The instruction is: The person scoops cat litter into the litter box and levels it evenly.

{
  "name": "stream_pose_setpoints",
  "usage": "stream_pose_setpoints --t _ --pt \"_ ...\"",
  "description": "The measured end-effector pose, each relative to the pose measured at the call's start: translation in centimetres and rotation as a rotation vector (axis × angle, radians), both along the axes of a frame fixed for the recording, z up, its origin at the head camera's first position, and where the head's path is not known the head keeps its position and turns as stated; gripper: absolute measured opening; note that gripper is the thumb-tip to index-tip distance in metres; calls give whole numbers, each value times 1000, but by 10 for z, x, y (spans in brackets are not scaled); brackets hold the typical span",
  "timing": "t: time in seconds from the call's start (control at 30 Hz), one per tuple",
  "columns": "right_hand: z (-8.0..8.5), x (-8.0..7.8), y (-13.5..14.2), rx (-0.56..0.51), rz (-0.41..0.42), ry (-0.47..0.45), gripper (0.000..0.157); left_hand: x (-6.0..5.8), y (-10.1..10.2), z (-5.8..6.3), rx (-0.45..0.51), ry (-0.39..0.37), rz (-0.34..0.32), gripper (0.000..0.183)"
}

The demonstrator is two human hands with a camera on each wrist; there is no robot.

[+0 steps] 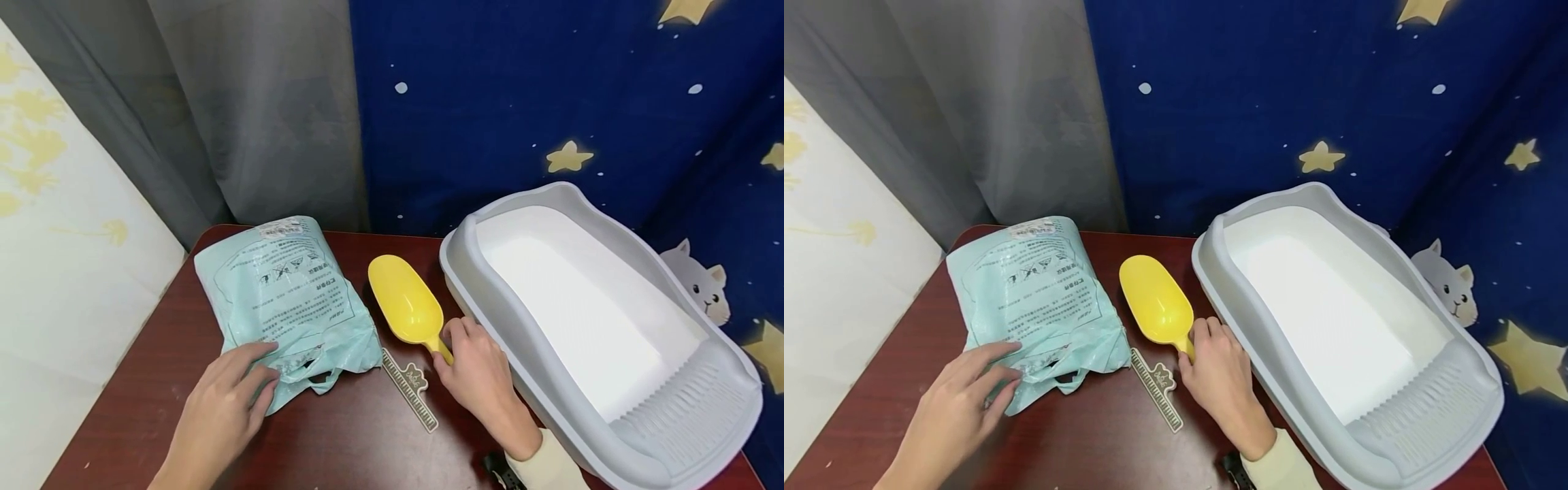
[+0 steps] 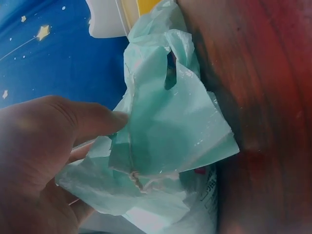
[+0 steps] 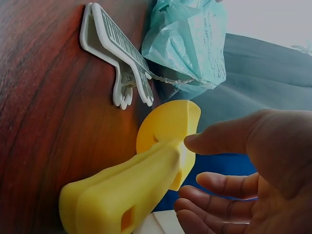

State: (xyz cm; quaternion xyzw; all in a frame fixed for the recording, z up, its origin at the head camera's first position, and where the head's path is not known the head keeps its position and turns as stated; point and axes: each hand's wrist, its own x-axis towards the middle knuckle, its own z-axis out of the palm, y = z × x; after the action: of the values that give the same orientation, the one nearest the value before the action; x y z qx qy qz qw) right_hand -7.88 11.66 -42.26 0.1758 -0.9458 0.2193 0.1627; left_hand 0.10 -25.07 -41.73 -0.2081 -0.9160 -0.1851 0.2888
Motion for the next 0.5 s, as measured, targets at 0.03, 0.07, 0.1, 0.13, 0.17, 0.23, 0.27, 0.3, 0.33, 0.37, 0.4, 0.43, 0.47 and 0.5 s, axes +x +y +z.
stream_pose_setpoints --t 0.03,0.07,0.1,0.13,0.17,0.23,0.27,0.3,0.33,0.37,0.4,0.43,0.47,0.5 --pt "0 0 0 2 0 -2 37 1 1 0 -3 3 -1 47" --pt "0 0 0 3 0 -4 37 2 2 0 -7 4 2 50" --pt "0 0 0 5 0 -7 37 3 3 1 -13 -7 9 54" --pt "-1 0 1 6 0 -10 36 3 4 1 -18 -2 11 56" --pt "-1 0 1 8 1 -12 36 4 5 1 -24 4 12 56" --pt "0 -1 1 8 1 -13 36 4 7 1 -39 18 8 57" --pt "0 0 0 9 2 -12 36 4 8 0 -50 17 7 57" --pt "0 0 0 9 3 -8 36 4 9 0 -60 16 4 58" --pt "1 -1 -1 9 4 -5 36 4 10 -1 -69 14 0 58" --pt "2 -1 -1 9 5 1 37 5 10 -2 -78 13 -3 59" --pt "3 -1 -2 8 8 11 37 5 11 -3 -83 20 -10 59" --pt "4 -2 -4 6 13 20 37 6 12 -4 -90 26 -16 60" --pt "5 -2 -5 5 19 31 37 6 12 -6 -95 29 -20 60" --pt "6 -3 -7 2 25 42 38 6 13 -7 -95 36 -27 61"
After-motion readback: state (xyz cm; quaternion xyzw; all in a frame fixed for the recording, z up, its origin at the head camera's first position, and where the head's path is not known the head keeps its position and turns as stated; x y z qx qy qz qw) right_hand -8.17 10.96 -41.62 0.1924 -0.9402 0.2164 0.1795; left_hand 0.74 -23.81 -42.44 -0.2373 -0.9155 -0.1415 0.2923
